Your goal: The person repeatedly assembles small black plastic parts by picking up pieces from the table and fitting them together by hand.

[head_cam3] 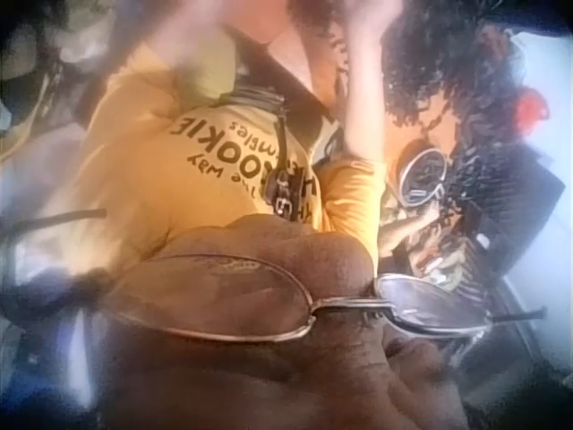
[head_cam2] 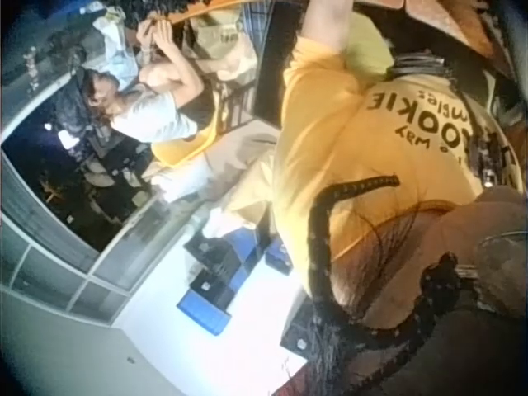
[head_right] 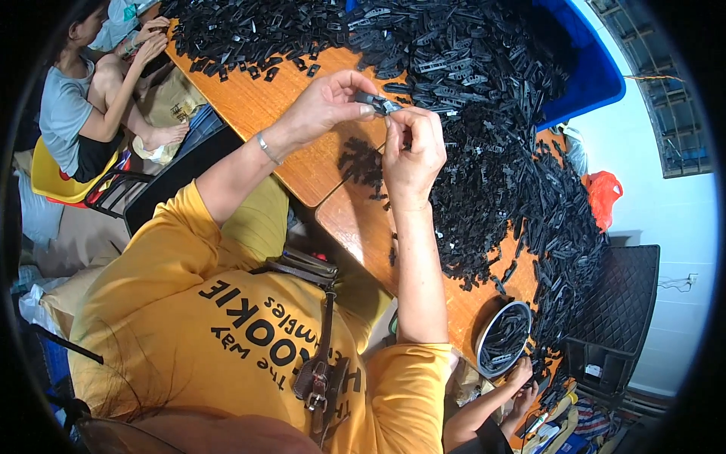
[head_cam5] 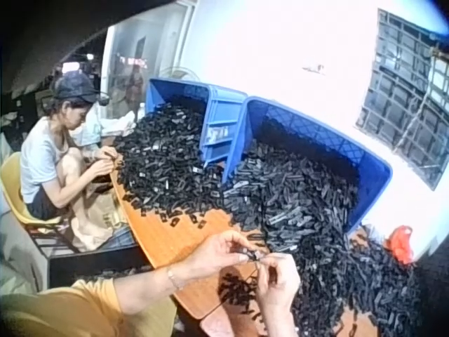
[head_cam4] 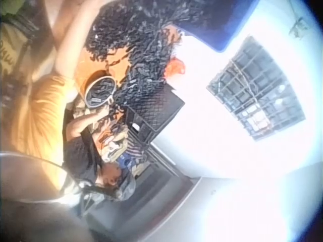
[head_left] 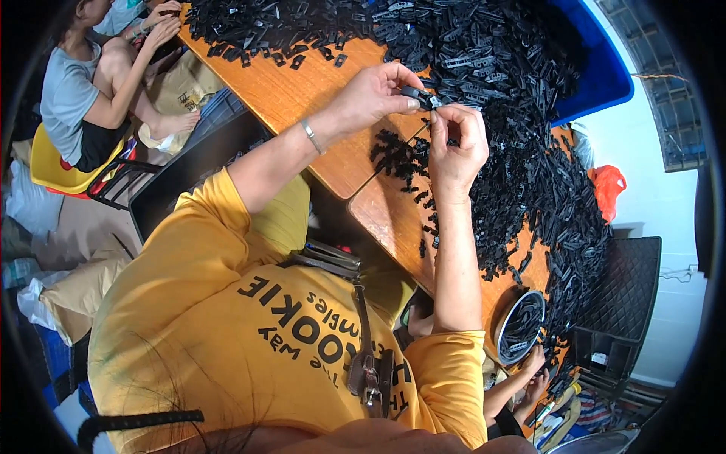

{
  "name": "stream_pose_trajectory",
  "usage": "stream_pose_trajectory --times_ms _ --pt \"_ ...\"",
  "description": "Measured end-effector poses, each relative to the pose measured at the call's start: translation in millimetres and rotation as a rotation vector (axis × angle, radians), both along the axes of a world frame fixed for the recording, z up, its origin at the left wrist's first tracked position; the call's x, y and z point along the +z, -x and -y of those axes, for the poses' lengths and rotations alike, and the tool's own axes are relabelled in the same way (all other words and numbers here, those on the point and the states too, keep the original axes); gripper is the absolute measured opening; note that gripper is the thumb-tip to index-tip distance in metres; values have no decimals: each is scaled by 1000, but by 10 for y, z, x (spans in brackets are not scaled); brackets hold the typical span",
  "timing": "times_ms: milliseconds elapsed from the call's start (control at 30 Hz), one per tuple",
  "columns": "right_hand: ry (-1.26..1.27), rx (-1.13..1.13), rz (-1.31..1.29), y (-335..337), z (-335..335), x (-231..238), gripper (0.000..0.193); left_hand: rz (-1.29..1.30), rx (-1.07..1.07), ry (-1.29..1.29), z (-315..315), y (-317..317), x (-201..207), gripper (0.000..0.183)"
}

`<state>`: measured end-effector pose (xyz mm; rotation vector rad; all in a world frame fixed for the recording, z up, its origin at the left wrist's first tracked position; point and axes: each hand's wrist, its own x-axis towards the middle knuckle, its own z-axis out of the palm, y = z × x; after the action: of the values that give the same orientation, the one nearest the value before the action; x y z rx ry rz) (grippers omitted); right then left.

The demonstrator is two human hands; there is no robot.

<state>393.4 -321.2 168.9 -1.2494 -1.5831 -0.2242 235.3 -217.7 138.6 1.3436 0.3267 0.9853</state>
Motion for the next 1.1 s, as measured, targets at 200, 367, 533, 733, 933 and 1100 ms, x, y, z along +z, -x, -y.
stream_pose_trajectory --times_ms 200,367,533,733,933,1100 --pt "-53 -25 -3 -9 80 -46 20 93 -269 366 132 60 -109 20" --pt "-46 13 -92 64 75 -163 18 483 -403 668 254 -42 -457 24" --pt "4 25 -197 81 137 -211 18 324 -446 725 423 -91 -338 28" --pt "59 18 -216 121 222 -174 16 309 -396 588 328 -57 -395 49" --pt "68 41 -264 149 152 -289 16 344 -329 602 297 -75 -419 47" --pt "136 45 -236 144 191 -269 16 331 -288 560 308 -47 -428 43"
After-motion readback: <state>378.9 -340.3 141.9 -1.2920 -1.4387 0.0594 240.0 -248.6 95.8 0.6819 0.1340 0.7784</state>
